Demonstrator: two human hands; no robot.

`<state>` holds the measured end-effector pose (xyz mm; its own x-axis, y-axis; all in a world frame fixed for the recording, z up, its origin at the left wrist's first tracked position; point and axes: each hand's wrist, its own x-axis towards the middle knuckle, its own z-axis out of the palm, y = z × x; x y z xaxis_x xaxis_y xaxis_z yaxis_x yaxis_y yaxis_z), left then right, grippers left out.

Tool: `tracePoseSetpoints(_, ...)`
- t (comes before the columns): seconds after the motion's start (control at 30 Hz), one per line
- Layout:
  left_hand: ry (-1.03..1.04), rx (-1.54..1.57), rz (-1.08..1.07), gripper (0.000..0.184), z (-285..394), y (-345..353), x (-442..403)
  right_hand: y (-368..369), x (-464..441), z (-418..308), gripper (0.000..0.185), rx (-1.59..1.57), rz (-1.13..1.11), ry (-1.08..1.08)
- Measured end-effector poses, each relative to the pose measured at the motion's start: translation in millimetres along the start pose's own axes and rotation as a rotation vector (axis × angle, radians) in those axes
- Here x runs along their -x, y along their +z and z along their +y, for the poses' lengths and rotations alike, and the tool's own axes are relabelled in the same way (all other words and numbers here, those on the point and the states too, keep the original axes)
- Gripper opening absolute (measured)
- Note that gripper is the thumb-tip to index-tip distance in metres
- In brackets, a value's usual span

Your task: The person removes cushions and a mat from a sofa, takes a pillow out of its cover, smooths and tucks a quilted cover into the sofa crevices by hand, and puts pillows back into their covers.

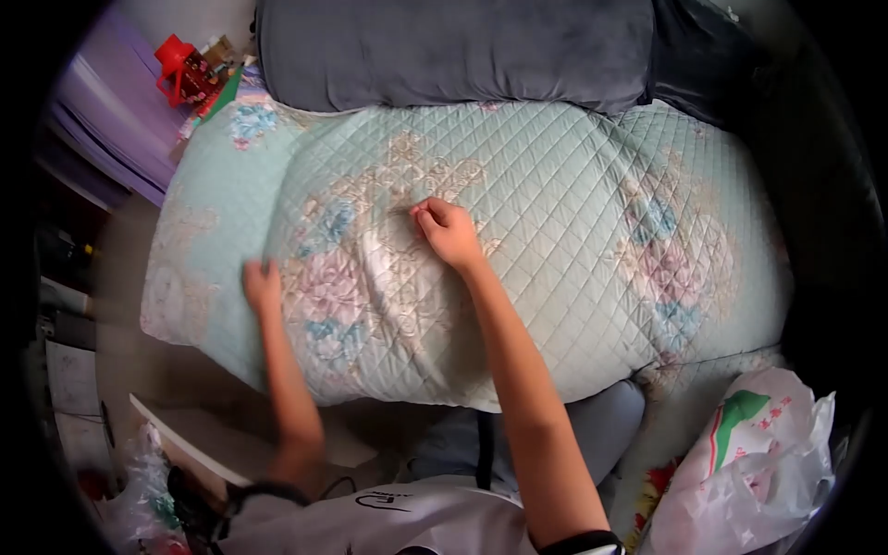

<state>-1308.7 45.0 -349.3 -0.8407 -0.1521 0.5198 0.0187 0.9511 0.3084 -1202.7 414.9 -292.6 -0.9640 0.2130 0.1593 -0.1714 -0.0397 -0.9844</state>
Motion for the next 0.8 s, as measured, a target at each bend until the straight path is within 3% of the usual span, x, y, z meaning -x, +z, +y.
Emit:
tracePoseSetpoints(0.03, -0.147, -0.131, -0.03, 0.048, 9, -47, 29, 1, 2, -1, 0.013, -0.014, 0.005, -0.013)
tracePoseSetpoints(0.07, -0.218, -0.232, 0.172, 0.054, -21, -51, 60, 1, 3, -3, 0.012, 0.107, 0.009, -0.031)
tracePoseSetpoints(0.1, -0.546, -0.353, 0.13, 0.062, 1, -91, 80, 2, 3, -6, 0.012, 0.232, 0.015, -0.048)
tracePoseSetpoints(0.17, -0.907, -0.423, 0.38, 0.069, -27, -79, 116, 4, 7, -15, 0.011, 0.353, 0.023, -0.126)
tracePoseSetpoints(0.2, -0.914, -0.412, 0.381, 0.069, -40, -76, 119, 4, 9, -19, 0.011, 0.471, 0.028, -0.188)
tracePoseSetpoints(0.23, -0.963, -0.252, 0.157, 0.07, -48, -82, 114, 3, 9, -20, 0.011, 0.476, 0.009, -0.157)
tracePoseSetpoints(0.3, -0.982, 0.16, -0.055, 0.066, -52, -82, 113, 2, 7, -16, 0.011, 0.426, 0.006, -0.139)
tracePoseSetpoints(0.33, -0.985, 0.158, -0.047, 0.066, -61, -76, 114, 3, 7, -12, 0.011, 0.369, 0.01, -0.112)
tracePoseSetpoints(0.4, -0.828, 0.131, 0.145, 0.056, -86, -57, 109, 2, 6, -6, 0.011, 0.374, 0.004, -0.112)
tracePoseSetpoints(0.6, -0.713, -0.128, 0.457, 0.048, -48, -114, 69, 0, 12, -20, 0.01, 0.493, 0.017, -0.172)
tracePoseSetpoints(0.67, -0.791, -0.18, 0.341, 0.039, -47, -106, 62, 2, 11, -20, 0.011, 0.521, 0.035, -0.183)
tracePoseSetpoints(0.73, -1.17, -0.32, 0.381, 0.031, -53, -83, 51, 4, 10, -21, 0.011, 0.52, 0.031, -0.189)
tracePoseSetpoints(0.77, -1.167, -0.309, 0.391, 0.031, -31, -91, 43, 4, 10, -20, 0.011, 0.523, 0.033, -0.204)
tracePoseSetpoints(0.8, -0.946, -0.266, 0.553, 0.032, 8, -108, 38, 4, 8, -18, 0.011, 0.528, 0.037, -0.216)
